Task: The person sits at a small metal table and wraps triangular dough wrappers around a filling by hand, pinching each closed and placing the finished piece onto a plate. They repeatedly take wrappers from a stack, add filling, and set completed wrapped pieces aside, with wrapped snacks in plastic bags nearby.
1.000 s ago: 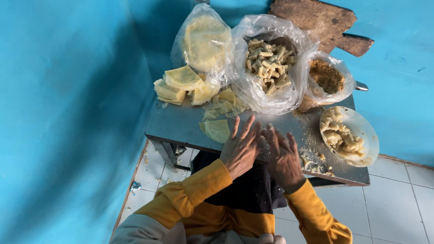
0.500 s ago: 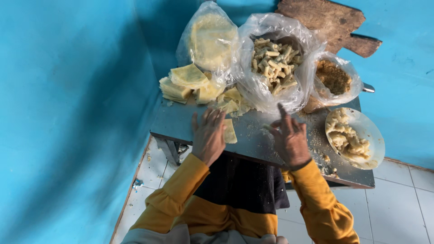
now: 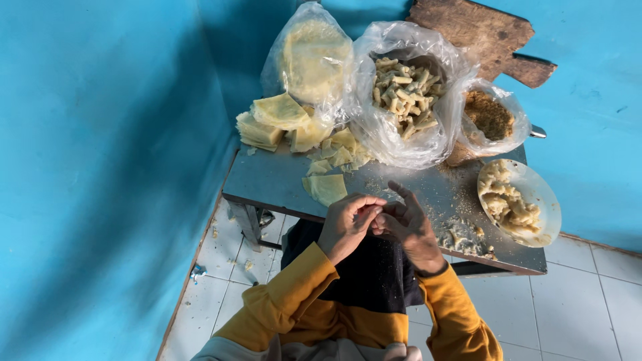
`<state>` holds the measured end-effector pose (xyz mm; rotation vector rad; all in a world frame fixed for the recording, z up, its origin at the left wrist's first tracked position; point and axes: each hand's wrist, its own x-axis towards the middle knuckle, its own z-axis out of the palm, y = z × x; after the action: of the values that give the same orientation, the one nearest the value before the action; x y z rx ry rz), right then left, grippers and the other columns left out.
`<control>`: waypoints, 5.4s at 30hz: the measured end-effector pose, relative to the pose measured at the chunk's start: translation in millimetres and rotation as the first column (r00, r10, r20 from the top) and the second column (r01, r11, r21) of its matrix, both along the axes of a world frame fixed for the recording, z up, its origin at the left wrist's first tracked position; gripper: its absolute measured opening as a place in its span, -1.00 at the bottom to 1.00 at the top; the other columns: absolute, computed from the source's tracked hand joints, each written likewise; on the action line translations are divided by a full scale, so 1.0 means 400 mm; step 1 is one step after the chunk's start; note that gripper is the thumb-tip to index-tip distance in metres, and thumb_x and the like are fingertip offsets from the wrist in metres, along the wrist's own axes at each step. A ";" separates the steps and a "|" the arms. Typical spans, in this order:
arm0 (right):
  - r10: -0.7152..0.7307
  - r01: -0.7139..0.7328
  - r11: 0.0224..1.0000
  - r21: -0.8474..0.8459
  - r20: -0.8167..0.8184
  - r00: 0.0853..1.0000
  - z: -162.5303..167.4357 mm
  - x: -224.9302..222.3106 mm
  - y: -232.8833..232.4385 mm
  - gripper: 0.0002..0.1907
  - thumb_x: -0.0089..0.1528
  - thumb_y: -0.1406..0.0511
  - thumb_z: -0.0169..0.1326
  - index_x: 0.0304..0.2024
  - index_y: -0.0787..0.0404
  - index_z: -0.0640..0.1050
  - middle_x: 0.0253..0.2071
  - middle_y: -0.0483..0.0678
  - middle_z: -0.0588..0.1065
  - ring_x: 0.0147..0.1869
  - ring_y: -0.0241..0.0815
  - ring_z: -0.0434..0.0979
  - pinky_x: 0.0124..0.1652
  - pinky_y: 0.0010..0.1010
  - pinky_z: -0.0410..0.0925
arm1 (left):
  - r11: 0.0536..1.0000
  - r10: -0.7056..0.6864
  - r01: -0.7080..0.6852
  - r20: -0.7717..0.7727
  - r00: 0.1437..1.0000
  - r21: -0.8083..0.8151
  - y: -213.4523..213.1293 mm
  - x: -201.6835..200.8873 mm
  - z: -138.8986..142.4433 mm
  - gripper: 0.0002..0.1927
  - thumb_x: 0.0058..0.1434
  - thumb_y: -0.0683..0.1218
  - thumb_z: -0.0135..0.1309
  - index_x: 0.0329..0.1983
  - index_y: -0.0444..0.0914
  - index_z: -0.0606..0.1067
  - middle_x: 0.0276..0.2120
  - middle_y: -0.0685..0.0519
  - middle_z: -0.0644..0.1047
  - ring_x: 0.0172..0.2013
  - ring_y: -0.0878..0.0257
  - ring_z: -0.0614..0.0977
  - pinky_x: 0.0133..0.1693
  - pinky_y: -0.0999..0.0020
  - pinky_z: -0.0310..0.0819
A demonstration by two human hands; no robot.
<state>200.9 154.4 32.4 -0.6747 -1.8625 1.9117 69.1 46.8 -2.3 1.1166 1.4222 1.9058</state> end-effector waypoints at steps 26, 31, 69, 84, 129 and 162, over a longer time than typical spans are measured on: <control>-0.127 -0.056 0.451 0.891 0.126 0.984 -0.034 -0.258 -0.074 -0.20 0.17 0.39 0.16 0.44 0.23 0.18 0.02 0.07 0.51 0.12 0.09 0.40 0.09 -0.07 0.24 | 0.874 0.447 -0.465 -0.613 0.652 0.143 -0.093 -0.190 0.009 -0.84 0.31 -0.34 0.04 -0.10 -0.27 0.42 -0.20 -0.12 0.53 -0.14 -0.14 0.57 -0.16 0.07 0.48; -0.134 -0.027 0.347 0.937 0.078 0.988 -0.020 -0.261 -0.075 -0.24 0.19 0.34 0.17 0.42 0.21 0.22 0.09 0.13 0.45 0.12 0.15 0.39 0.05 -0.06 0.22 | 0.921 0.272 -0.384 -0.606 0.747 -0.060 -0.068 -0.226 0.025 -0.65 0.19 -0.37 0.00 0.04 -0.26 0.46 -0.15 -0.10 0.58 -0.15 -0.10 0.62 -0.17 0.09 0.52; -0.045 0.039 0.899 0.435 0.005 0.999 0.057 0.103 0.297 -0.37 0.26 0.43 0.07 0.36 0.24 0.20 0.11 -0.15 0.48 0.04 -0.18 0.57 0.01 -0.34 0.53 | 0.853 0.485 -0.510 -0.535 0.691 0.115 -0.046 -0.188 -0.016 -0.74 0.35 -0.24 0.10 0.08 -0.19 0.55 0.02 -0.03 0.55 0.01 0.05 0.55 0.03 0.17 0.50; -0.212 0.169 0.535 0.828 -0.062 0.975 0.070 0.022 -0.081 -0.31 0.16 0.50 0.21 0.32 0.31 0.30 -0.08 0.10 0.55 -0.06 -0.14 0.59 -0.08 -0.35 0.49 | 0.990 -0.102 0.006 0.699 0.708 0.139 0.038 0.058 -0.075 -0.67 0.43 -0.03 0.00 0.03 -0.39 0.56 -0.19 -0.02 0.65 -0.24 0.30 0.68 -0.16 0.38 0.66; -0.649 -0.023 0.115 0.993 0.093 0.755 -0.010 0.366 0.038 -0.43 0.23 0.60 -0.01 0.12 -0.08 0.64 0.00 -0.11 0.51 0.11 -0.06 0.37 0.14 -0.21 0.27 | 0.987 0.030 -0.160 -0.952 0.306 -0.020 -0.003 -0.028 -0.063 -0.62 0.23 0.16 0.25 -0.10 -0.19 0.50 0.08 0.02 0.42 0.31 0.07 0.28 0.36 -0.15 0.01; -0.365 -0.014 0.166 0.986 0.075 0.928 -0.024 0.134 0.039 -0.56 0.29 0.52 0.02 0.22 0.32 0.34 -0.21 0.02 0.57 -0.12 0.00 0.57 -0.04 -0.14 0.41 | 0.989 0.051 -0.144 -0.965 0.257 0.014 0.015 0.011 -0.053 -0.61 0.20 0.18 0.22 -0.07 -0.14 0.52 0.08 0.04 0.43 0.31 0.08 0.27 0.37 -0.17 -0.01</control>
<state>254.4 170.0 22.6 -0.6365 -2.4974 0.0813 73.6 52.7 -23.6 2.4566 2.1520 1.0464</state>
